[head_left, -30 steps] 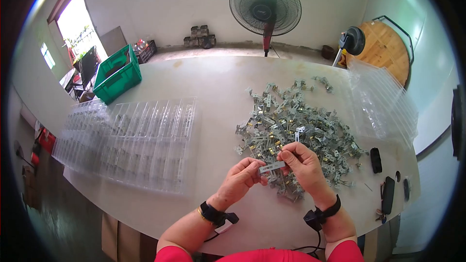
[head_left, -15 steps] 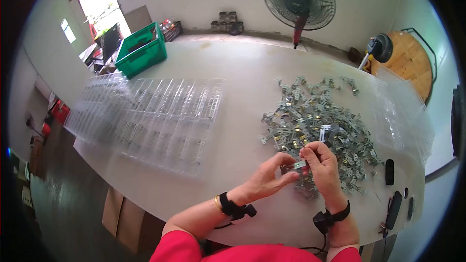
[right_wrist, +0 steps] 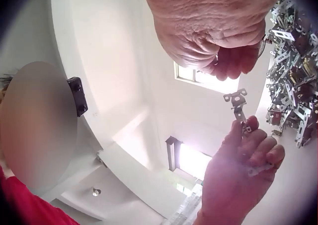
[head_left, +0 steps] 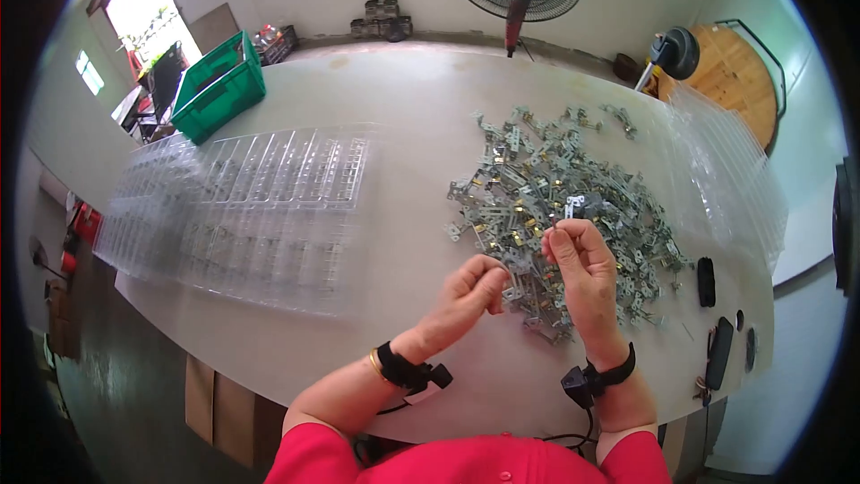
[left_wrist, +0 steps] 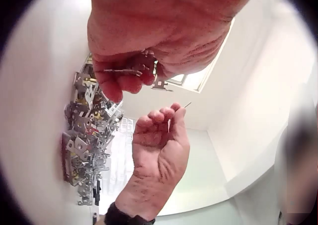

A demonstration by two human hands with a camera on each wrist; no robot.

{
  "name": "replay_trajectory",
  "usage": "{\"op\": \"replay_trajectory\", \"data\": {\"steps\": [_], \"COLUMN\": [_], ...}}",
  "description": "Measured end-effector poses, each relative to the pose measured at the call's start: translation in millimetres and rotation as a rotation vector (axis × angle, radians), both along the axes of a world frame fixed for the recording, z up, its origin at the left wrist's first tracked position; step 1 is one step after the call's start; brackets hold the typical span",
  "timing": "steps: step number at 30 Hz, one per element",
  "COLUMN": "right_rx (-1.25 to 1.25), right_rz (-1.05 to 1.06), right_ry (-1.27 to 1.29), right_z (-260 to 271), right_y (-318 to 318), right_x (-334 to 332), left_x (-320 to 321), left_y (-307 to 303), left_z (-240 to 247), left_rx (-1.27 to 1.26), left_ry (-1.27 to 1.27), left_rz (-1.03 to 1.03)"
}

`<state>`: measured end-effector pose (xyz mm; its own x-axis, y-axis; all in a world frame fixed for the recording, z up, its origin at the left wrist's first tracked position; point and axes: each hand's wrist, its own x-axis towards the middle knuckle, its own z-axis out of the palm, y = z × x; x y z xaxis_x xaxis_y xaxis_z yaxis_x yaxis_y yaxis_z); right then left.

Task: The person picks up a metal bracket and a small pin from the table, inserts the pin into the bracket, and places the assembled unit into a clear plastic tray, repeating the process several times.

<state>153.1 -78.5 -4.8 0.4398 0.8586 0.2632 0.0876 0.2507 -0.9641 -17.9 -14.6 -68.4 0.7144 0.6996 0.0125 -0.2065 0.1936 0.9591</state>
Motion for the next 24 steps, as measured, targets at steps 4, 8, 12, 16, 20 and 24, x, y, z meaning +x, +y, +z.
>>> {"op": "replay_trajectory", "data": {"steps": [4,8,12,16,20,24], "right_rx": [-0.135,-0.229,-0.239,-0.254,-0.288,-0.301], "right_rz": [0.055,0.101,0.128,0.135,0.148,0.13], "right_ry": [0.008,-0.154,-0.225,-0.249,-0.259,-0.319], "right_z": [0.3,-5.6,-6.2,-8.0,-5.6,-2.0], "right_y": [-5.9,-10.1,-10.0,-9.8,-10.5,-11.6], "right_x": [-0.9,-5.4,-8.5,-8.9,-8.5,-9.7], "left_x": [-5.0,-6.0,-5.8,-6.0,-6.1,-6.7], "left_y": [10.3,12.9,12.5,11.7,11.6,11.7], "left_z": [0.8,0.0,1.1,1.5,-1.0,-0.9], "left_rx": [-0.409,-0.461,-0.437,-0.375,-0.255,-0.154], "left_ry": [-0.215,-0.235,-0.196,-0.164,-0.091,-0.025], "left_rz": [-0.034,-0.03,-0.02,-0.005,0.021,0.06]}}
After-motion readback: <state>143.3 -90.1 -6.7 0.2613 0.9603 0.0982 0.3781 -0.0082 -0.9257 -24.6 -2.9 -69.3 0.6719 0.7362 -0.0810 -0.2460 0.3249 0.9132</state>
